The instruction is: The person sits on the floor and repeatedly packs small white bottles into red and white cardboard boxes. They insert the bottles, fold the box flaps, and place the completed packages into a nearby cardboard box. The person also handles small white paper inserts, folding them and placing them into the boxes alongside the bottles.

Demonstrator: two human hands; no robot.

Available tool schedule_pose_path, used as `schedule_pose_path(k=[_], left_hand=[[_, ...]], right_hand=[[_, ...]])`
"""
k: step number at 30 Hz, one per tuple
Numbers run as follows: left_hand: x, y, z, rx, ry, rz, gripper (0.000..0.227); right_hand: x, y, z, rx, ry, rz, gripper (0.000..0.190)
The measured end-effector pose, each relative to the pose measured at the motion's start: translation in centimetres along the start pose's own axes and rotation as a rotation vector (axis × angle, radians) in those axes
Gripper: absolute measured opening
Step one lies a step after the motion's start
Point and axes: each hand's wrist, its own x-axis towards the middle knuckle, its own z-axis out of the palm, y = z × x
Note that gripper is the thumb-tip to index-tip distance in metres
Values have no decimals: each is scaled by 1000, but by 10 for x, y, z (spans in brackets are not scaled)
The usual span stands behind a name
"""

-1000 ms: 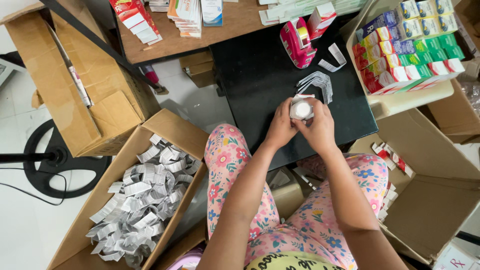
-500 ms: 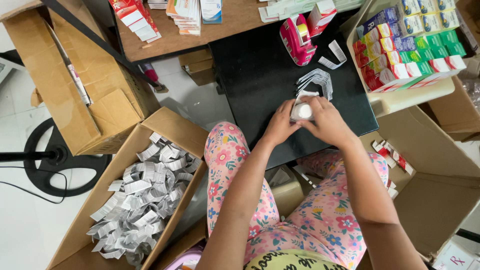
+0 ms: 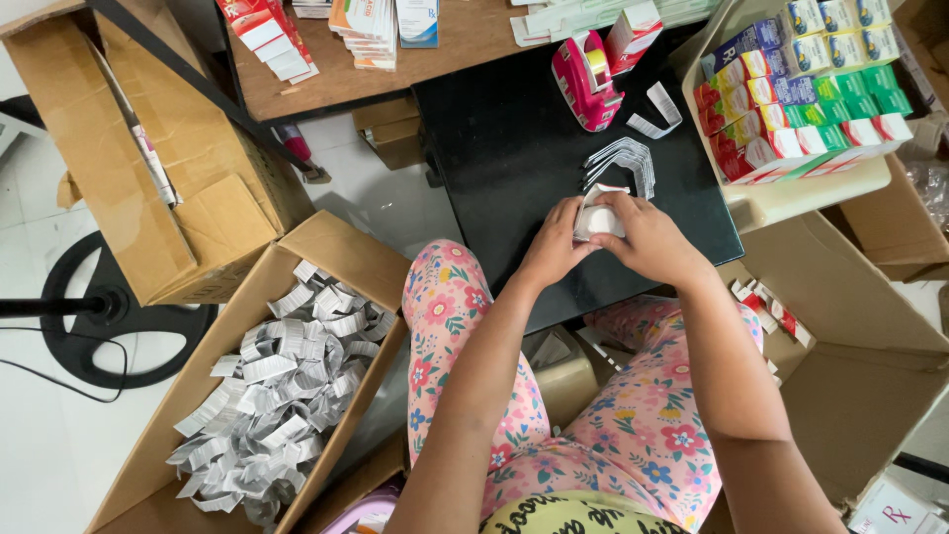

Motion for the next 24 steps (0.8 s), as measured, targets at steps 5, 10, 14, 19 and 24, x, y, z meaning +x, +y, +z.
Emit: schedule_pose_path(k=[5,10,14,19,24], left_hand=[[-2,0,0,-28,7,-3,72],[-4,-3,2,-40,0,-44,72],[-4,-5,2,-34,27,11,76],[-3,-4,3,-49,7,-34,77],[-3,-2,0,-51,-10,-33,77]], right_hand=[[3,4,4,21,-33,87,56],[9,13,7,2,-53,-46,58],[8,10,9,-69,-66,-27,52],[-5,14,19,48,17,64,37],[-8,21,38,13,281,132,27]])
